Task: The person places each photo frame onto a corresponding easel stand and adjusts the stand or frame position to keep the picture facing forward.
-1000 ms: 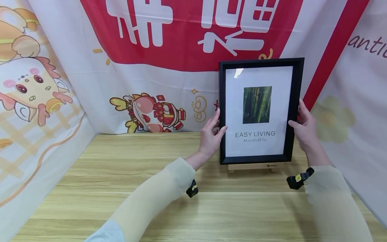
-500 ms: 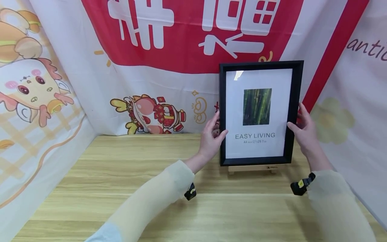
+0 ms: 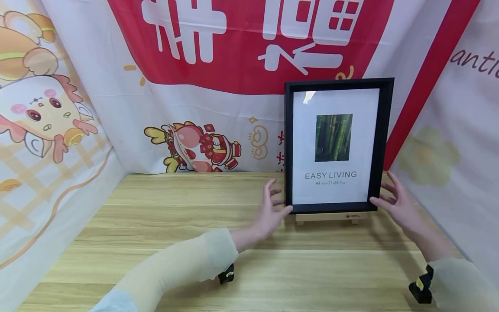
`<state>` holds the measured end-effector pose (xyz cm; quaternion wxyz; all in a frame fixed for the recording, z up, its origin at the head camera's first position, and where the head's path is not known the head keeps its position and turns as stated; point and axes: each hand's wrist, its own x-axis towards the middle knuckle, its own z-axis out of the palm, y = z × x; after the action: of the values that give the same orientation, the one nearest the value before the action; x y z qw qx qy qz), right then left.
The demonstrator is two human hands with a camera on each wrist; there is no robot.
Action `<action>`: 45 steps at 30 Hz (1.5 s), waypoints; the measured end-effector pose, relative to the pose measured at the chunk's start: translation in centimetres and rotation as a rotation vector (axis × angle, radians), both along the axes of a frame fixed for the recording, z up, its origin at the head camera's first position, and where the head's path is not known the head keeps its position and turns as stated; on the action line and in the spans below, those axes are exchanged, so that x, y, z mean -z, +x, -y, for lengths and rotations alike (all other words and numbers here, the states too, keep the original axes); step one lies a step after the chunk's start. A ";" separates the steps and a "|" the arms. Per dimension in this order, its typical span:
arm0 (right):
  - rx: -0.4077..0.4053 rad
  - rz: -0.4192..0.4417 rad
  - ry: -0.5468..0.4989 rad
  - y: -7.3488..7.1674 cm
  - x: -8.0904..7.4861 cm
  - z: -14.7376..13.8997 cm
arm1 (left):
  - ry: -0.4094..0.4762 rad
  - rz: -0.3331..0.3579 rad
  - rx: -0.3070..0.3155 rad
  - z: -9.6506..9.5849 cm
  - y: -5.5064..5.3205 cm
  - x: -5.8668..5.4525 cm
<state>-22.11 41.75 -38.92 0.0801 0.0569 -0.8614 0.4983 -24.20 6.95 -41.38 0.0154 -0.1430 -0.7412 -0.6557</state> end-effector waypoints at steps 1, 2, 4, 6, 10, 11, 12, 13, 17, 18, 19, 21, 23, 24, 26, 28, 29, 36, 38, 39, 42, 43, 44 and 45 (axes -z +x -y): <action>-0.013 0.014 -0.007 0.2 0.4 0.1 | -0.015 0.013 -0.005 -0.3 0.3 0.4; -0.027 0.023 -0.023 0.4 0.8 0.2 | -0.040 0.031 -0.013 -0.5 0.6 0.8; -0.062 0.037 -0.072 0.6 1.5 0.5 | -0.060 0.052 -0.022 -1.0 1.0 1.4; -0.095 0.047 -0.113 0.8 2.0 0.9 | -0.035 0.049 -0.021 -1.5 1.3 1.9; -0.156 0.053 -0.261 0.9 2.7 1.5 | 0.007 0.039 -0.041 -2.3 1.5 2.5; -0.163 0.052 -0.301 0.8 2.9 1.5 | 0.006 0.036 -0.049 -2.5 1.5 2.6; -0.172 0.045 -0.340 0.8 3.0 1.6 | 0.004 0.037 -0.059 -2.6 1.5 2.6; -0.180 0.039 -0.381 0.7 3.2 1.7 | -0.004 0.042 -0.067 -2.7 1.5 2.6; -0.173 0.008 -0.419 0.5 3.6 1.9 | -0.064 0.050 -0.082 -2.8 1.6 2.4; -0.169 0.002 -0.414 0.5 3.7 1.9 | -0.092 0.046 -0.085 -2.8 1.6 2.3; -0.162 -0.005 -0.404 0.5 3.7 2.0 | -0.122 0.043 -0.087 -2.8 1.6 2.3; -0.153 -0.017 -0.383 0.5 3.7 2.2 | -0.179 0.031 -0.090 -2.7 1.7 2.2; -0.142 -0.022 -0.370 0.5 3.7 2.4 | -0.211 0.027 -0.087 -2.5 1.7 2.1; -0.139 -0.024 -0.365 0.5 3.7 2.6 | -0.218 0.025 -0.083 -2.4 1.6 2.1; -0.134 -0.036 -0.364 0.5 3.7 2.9 | -0.220 0.024 -0.079 -2.2 1.6 2.2; -0.129 -0.044 -0.374 0.5 3.8 3.3 | -0.221 0.020 -0.078 -1.9 1.6 2.2; -0.129 -0.051 -0.382 0.6 3.8 3.5 | -0.224 0.015 -0.078 -1.8 1.5 2.3; -0.080 -0.026 -0.303 1.1 3.6 5.4 | -0.255 -0.002 -0.072 -0.2 1.5 2.3; -0.061 -0.013 -0.243 1.2 3.5 6.1 | -0.260 -0.010 -0.065 0.4 1.4 2.4; -0.053 -0.010 -0.222 1.3 3.5 6.4 | -0.259 -0.012 -0.061 0.8 1.4 2.3; -0.036 0.003 -0.184 1.4 3.3 7.5 | -0.261 -0.011 -0.049 2.0 1.4 2.3; -0.031 0.005 -0.180 1.4 3.3 7.9 | -0.263 -0.008 -0.048 2.4 1.4 2.3; -0.025 0.009 -0.178 1.4 3.3 8.4 | -0.265 -0.006 -0.047 2.8 1.4 2.2; -0.022 0.014 -0.178 1.5 3.3 8.8 | -0.264 -0.005 -0.047 3.2 1.4 2.2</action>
<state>-20.63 32.94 -42.22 0.0734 0.0555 -0.8135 0.5742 -22.84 3.76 -43.59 0.0138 -0.1281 -0.8243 -0.5513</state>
